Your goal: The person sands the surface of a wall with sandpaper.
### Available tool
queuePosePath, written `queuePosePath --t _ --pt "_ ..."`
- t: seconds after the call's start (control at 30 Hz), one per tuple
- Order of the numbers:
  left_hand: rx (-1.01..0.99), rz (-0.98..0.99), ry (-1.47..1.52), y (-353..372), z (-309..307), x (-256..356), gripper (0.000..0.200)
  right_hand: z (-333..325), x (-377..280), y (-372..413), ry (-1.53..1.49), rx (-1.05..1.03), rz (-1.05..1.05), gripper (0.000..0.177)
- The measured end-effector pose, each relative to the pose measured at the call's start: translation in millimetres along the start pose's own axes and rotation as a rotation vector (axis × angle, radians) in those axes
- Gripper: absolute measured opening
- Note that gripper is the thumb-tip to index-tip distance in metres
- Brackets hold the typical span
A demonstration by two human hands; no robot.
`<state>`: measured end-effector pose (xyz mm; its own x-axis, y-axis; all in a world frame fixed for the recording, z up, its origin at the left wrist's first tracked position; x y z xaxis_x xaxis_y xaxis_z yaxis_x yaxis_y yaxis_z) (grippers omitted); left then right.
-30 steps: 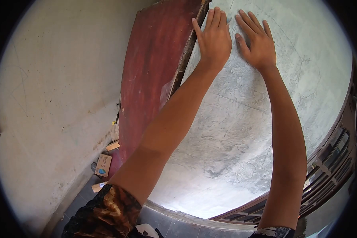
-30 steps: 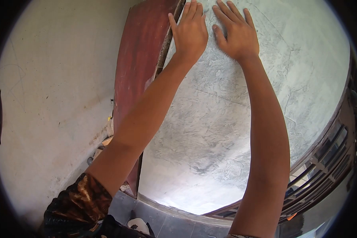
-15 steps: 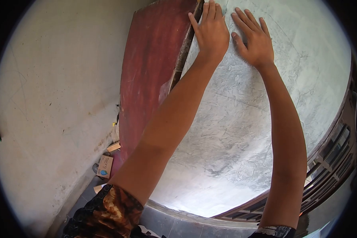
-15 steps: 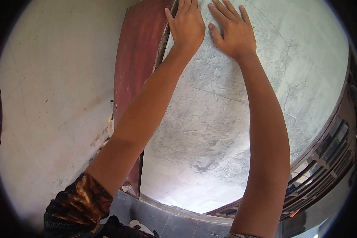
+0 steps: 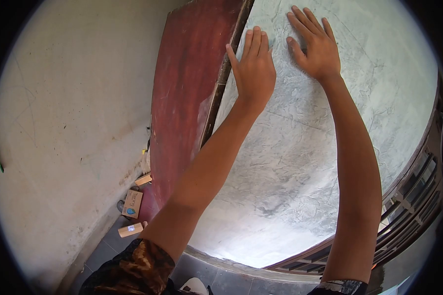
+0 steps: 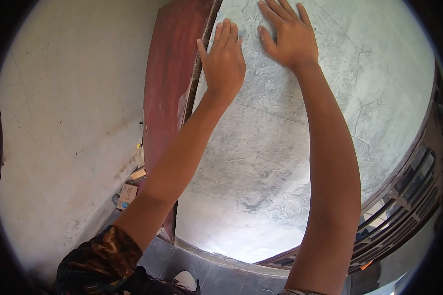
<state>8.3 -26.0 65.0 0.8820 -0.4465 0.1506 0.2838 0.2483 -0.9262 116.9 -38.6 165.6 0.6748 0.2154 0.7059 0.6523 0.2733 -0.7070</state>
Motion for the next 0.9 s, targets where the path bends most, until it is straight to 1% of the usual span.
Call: queuePosePath --t 0.1,0.2,0.23,0.27,0.33,0.37,0.4,0.47,0.5,0.53,0.57,0.6,0.67,0.7,0.77,0.8,0.83,0.87,0.9 --pt "0.000 0.006 0.010 11 0 1 0.038 2 1 0 0.001 0.005 -0.007 0.056" --pt "0.097 0.033 0.049 -66 17 -6 0.038 3 2 1 0.023 0.000 0.006 0.056" --pt "0.140 0.044 0.077 -82 18 -5 0.039 3 4 -1 0.024 0.007 0.010 0.056" --pt "0.145 0.036 0.120 -83 18 -6 0.038 4 4 0 0.016 0.003 0.010 0.056" --pt "0.097 0.033 0.068 -41 13 -2 0.037 -2 0 0 0.006 -0.003 0.004 0.056" --pt "0.056 0.029 0.016 -14 9 0 0.036 -6 -4 -3 -0.056 -0.073 0.026 0.055" --pt "0.056 0.026 0.013 10 0 3 0.036 -9 -8 -5 -0.118 -0.141 0.047 0.057" --pt "-0.030 0.010 -0.025 40 -10 10 0.035 -22 -17 -7 -0.135 -0.137 0.053 0.053" --pt "-0.026 0.006 -0.027 29 0 8 0.035 -25 -18 -8 -0.147 -0.134 0.060 0.050" --pt "0.051 0.008 -0.002 0 6 9 0.035 -15 -12 -5 -0.149 -0.137 0.050 0.050" --pt "0.128 0.014 0.021 -26 9 8 0.035 -2 -3 0 -0.069 -0.072 0.024 0.052" --pt "0.133 0.007 0.015 -48 15 5 0.035 4 0 3 0.009 -0.007 -0.004 0.056" --pt "0.146 -0.031 0.075 -82 21 0 0.037 6 0 1 0.020 -0.006 -0.009 0.056" --pt "0.145 -0.032 0.075 -68 18 2 0.037 6 0 4 0.032 -0.017 -0.005 0.056" --pt "0.070 -0.030 -0.028 -16 5 8 0.035 5 0 3 0.018 -0.013 -0.004 0.056" --pt "0.073 -0.031 -0.032 10 -4 9 0.035 4 0 3 0.003 -0.011 0.000 0.056" --pt "0.034 -0.039 -0.058 32 -12 12 0.036 3 -2 2 -0.001 -0.009 -0.005 0.056" --pt "-0.004 -0.037 -0.078 40 -11 12 0.036 2 -2 2 -0.009 -0.008 -0.005 0.056" --pt "-0.002 -0.029 -0.076 28 0 9 0.036 2 -1 2 -0.015 -0.008 -0.003 0.056"
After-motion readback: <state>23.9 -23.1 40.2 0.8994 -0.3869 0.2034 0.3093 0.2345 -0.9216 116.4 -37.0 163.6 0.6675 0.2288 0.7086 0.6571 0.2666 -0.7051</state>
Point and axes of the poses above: each hand's wrist, its own y-axis away from the middle knuckle, its own z-axis out of the palm, x = y × z, the point moved 9 cm from there along -y, towards the middle knuckle, and after that the axes turned 2 degrees about y, right-handed, at the moved point
